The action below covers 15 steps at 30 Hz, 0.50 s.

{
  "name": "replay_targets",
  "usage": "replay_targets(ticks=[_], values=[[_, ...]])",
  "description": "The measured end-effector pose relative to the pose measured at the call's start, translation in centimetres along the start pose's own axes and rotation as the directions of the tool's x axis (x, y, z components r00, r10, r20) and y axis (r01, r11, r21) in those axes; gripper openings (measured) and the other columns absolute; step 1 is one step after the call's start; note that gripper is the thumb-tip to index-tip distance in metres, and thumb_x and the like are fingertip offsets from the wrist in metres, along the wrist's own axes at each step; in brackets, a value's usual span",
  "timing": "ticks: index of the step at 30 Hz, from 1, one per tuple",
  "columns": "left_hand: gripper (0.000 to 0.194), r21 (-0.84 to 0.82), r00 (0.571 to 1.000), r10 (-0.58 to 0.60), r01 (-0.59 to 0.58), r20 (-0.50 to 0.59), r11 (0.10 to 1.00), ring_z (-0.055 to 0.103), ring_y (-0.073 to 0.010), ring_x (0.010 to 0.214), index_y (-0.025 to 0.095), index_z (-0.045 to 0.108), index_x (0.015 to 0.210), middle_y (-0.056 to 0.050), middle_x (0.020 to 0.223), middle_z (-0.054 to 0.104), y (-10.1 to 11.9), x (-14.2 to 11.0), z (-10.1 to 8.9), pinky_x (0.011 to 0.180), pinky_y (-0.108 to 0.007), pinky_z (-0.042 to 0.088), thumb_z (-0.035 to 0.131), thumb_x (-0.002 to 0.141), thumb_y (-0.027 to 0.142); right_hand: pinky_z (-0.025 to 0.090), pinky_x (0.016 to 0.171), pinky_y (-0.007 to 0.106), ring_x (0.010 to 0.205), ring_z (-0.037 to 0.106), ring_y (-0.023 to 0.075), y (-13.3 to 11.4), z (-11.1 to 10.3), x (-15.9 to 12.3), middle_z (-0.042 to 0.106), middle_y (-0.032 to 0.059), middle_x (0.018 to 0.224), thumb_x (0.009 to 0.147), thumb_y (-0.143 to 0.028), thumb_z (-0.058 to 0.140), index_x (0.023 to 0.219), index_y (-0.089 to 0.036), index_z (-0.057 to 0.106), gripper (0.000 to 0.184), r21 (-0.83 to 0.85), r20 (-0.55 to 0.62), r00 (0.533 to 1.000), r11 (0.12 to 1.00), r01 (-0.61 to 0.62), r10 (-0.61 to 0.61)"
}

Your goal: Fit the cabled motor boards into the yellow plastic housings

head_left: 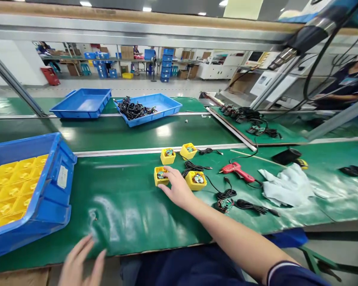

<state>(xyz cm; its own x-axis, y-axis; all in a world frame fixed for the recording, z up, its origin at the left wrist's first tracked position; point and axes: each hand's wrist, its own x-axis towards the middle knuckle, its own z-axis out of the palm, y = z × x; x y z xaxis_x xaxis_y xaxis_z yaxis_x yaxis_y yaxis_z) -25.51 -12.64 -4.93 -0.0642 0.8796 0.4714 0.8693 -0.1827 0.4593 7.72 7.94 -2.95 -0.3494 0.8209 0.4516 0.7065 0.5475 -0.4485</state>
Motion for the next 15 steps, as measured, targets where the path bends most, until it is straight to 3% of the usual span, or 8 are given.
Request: replay_targets(ticks=[1, 4, 6, 10, 15], values=[[0.066, -0.023, 0.997, 0.015, -0.017, -0.079, 1.000, 0.065, -0.0357, 0.124, 0.054, 0.036, 0.155, -0.006, 0.149, 0.059, 2.0, 1.8, 1.9, 0.092, -0.062, 0.062, 0.061, 0.096, 0.041, 0.052, 0.111, 0.060, 0.131, 0.059, 0.0353, 0.3, -0.1, 0.2, 0.058, 0.0232, 0.145, 0.090, -0.023, 0.076, 0.118, -0.015, 0.065, 0.030, 0.014, 0.001, 1.000, 1.000, 0.000, 0.000], [0.072, -0.098, 0.962, 0.272, -0.271, -0.007, 0.958, 0.058, -0.0363, 0.138, 0.036, 0.037, 0.160, -0.015, 0.157, 0.051, 7.4, 8.5, 7.4, 0.105, -0.058, 0.060, 0.068, 0.094, 0.032, 0.052, 0.111, 0.059, 0.130, 0.060, 0.0333, 0.6, -0.5, 0.1, 0.055, 0.0211, 0.150, 0.092, -0.020, 0.073, 0.121, -0.017, 0.064, 0.031, 0.048, 0.021, 1.000, 0.999, 0.005, -0.006], [0.071, -0.103, 0.920, 0.386, -0.379, 0.065, 0.920, 0.052, -0.0376, 0.145, 0.028, 0.037, 0.159, -0.019, 0.162, 0.044, 9.7, 12.8, 10.3, 0.112, -0.059, 0.055, 0.068, 0.096, 0.033, 0.054, 0.108, 0.057, 0.125, 0.063, 0.0323, 0.7, -0.8, 0.0, 0.055, 0.0208, 0.152, 0.091, -0.017, 0.072, 0.122, -0.016, 0.065, 0.032, 0.067, 0.046, 0.999, 0.998, 0.013, -0.016], [0.067, -0.112, 0.846, 0.495, -0.482, 0.197, 0.869, 0.053, -0.0391, 0.144, 0.022, 0.038, 0.158, -0.023, 0.159, 0.048, 10.5, 17.9, 14.0, 0.112, -0.061, 0.054, 0.066, 0.097, 0.028, 0.056, 0.103, 0.056, 0.120, 0.066, 0.0328, 1.0, -1.3, 0.0, 0.055, 0.0218, 0.152, 0.092, -0.014, 0.069, 0.124, -0.014, 0.064, 0.032, 0.074, 0.104, 0.994, 0.997, 0.005, -0.012], [0.061, -0.121, 0.818, 0.544, -0.531, 0.187, 0.839, 0.061, -0.0339, 0.137, 0.024, 0.039, 0.159, -0.021, 0.157, 0.051, 9.3, 18.9, 15.3, 0.109, -0.052, 0.059, 0.059, 0.101, 0.024, 0.057, 0.105, 0.053, 0.128, 0.064, 0.0332, 1.5, -1.5, -0.2, 0.051, 0.0220, 0.156, 0.096, -0.013, 0.062, 0.130, -0.014, 0.063, 0.034, 0.093, 0.116, 0.993, 0.995, 0.022, -0.033]])
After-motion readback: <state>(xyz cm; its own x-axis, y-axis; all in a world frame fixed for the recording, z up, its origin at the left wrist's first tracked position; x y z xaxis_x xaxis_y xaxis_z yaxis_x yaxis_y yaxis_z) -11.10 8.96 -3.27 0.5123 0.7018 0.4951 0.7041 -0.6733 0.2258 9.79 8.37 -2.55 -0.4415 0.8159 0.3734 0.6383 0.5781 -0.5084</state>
